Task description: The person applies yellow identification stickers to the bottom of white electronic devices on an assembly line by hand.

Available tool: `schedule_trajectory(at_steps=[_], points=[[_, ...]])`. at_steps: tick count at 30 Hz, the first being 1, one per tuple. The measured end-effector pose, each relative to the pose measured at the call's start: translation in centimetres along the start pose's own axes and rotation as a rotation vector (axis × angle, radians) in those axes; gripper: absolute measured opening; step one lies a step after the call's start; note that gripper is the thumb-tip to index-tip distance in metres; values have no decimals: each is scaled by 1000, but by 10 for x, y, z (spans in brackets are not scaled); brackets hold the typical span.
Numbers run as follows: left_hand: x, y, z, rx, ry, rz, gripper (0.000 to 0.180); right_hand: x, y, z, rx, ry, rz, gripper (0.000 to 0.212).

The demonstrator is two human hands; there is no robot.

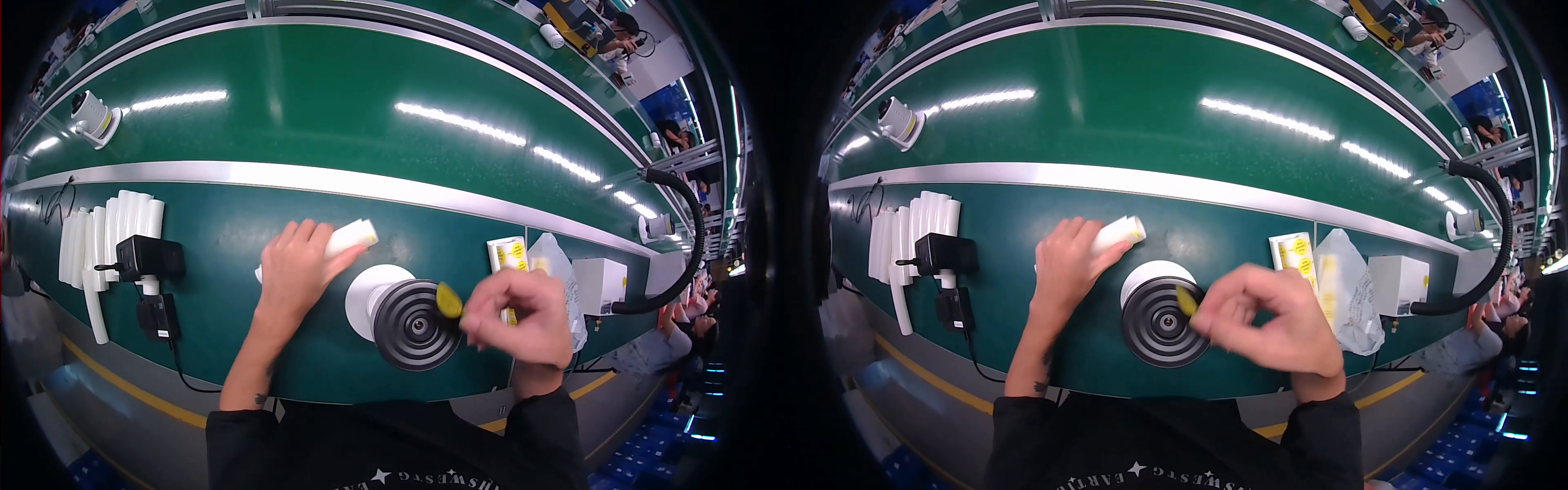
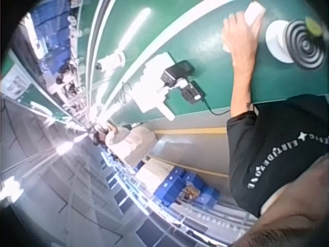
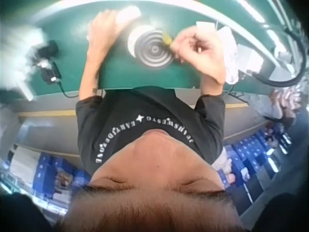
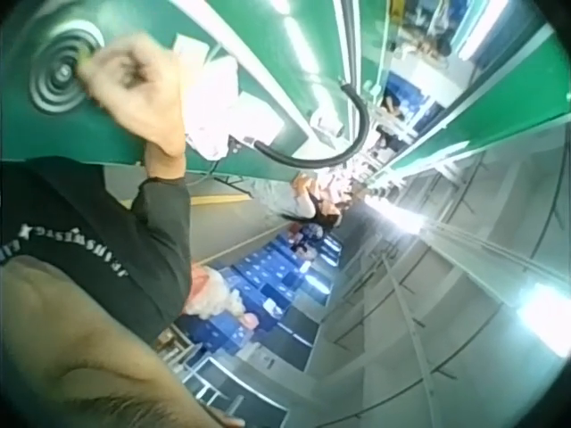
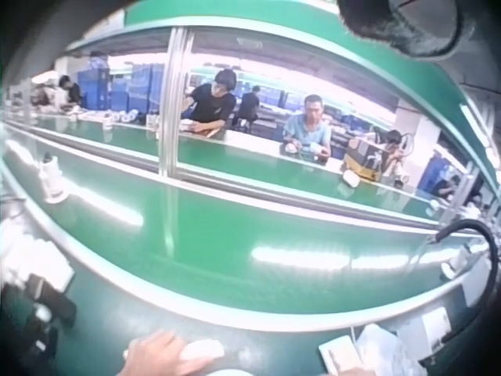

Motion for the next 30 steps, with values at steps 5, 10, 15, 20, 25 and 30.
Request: schedule_trajectory(at_steps=[5, 10, 15, 20, 25, 30], points=[[-22, 8, -19, 88, 207, 35, 38, 2, 4, -37, -63, 456, -118, 8], [-26, -1, 5, -84, -26, -43, 30, 12, -12, -32, -169, 360, -227, 8], [-37, -26, 44, -517, -250, -214, 19, 12, -10, -24, -307, 276, -204, 11], [-40, -58, 57, -555, -116, -372, 17, 13, -8, -24, -373, 254, -185, 11], [-38, -71, 52, -496, -5, -448, 21, 14, -6, -24, -399, 258, -146, 10], [-37, -73, 49, -491, 24, -448, 24, 13, -6, -26, -401, 263, -134, 10]])
Point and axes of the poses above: each hand's wrist, its own x-axis towards the middle knuckle, its own z-axis out of the back of the hand, y = z × x, the point moved 8 cm from there along x, towards the middle knuckle, and after that the axes turned 5 degrees about y, right-handed, at the moved point
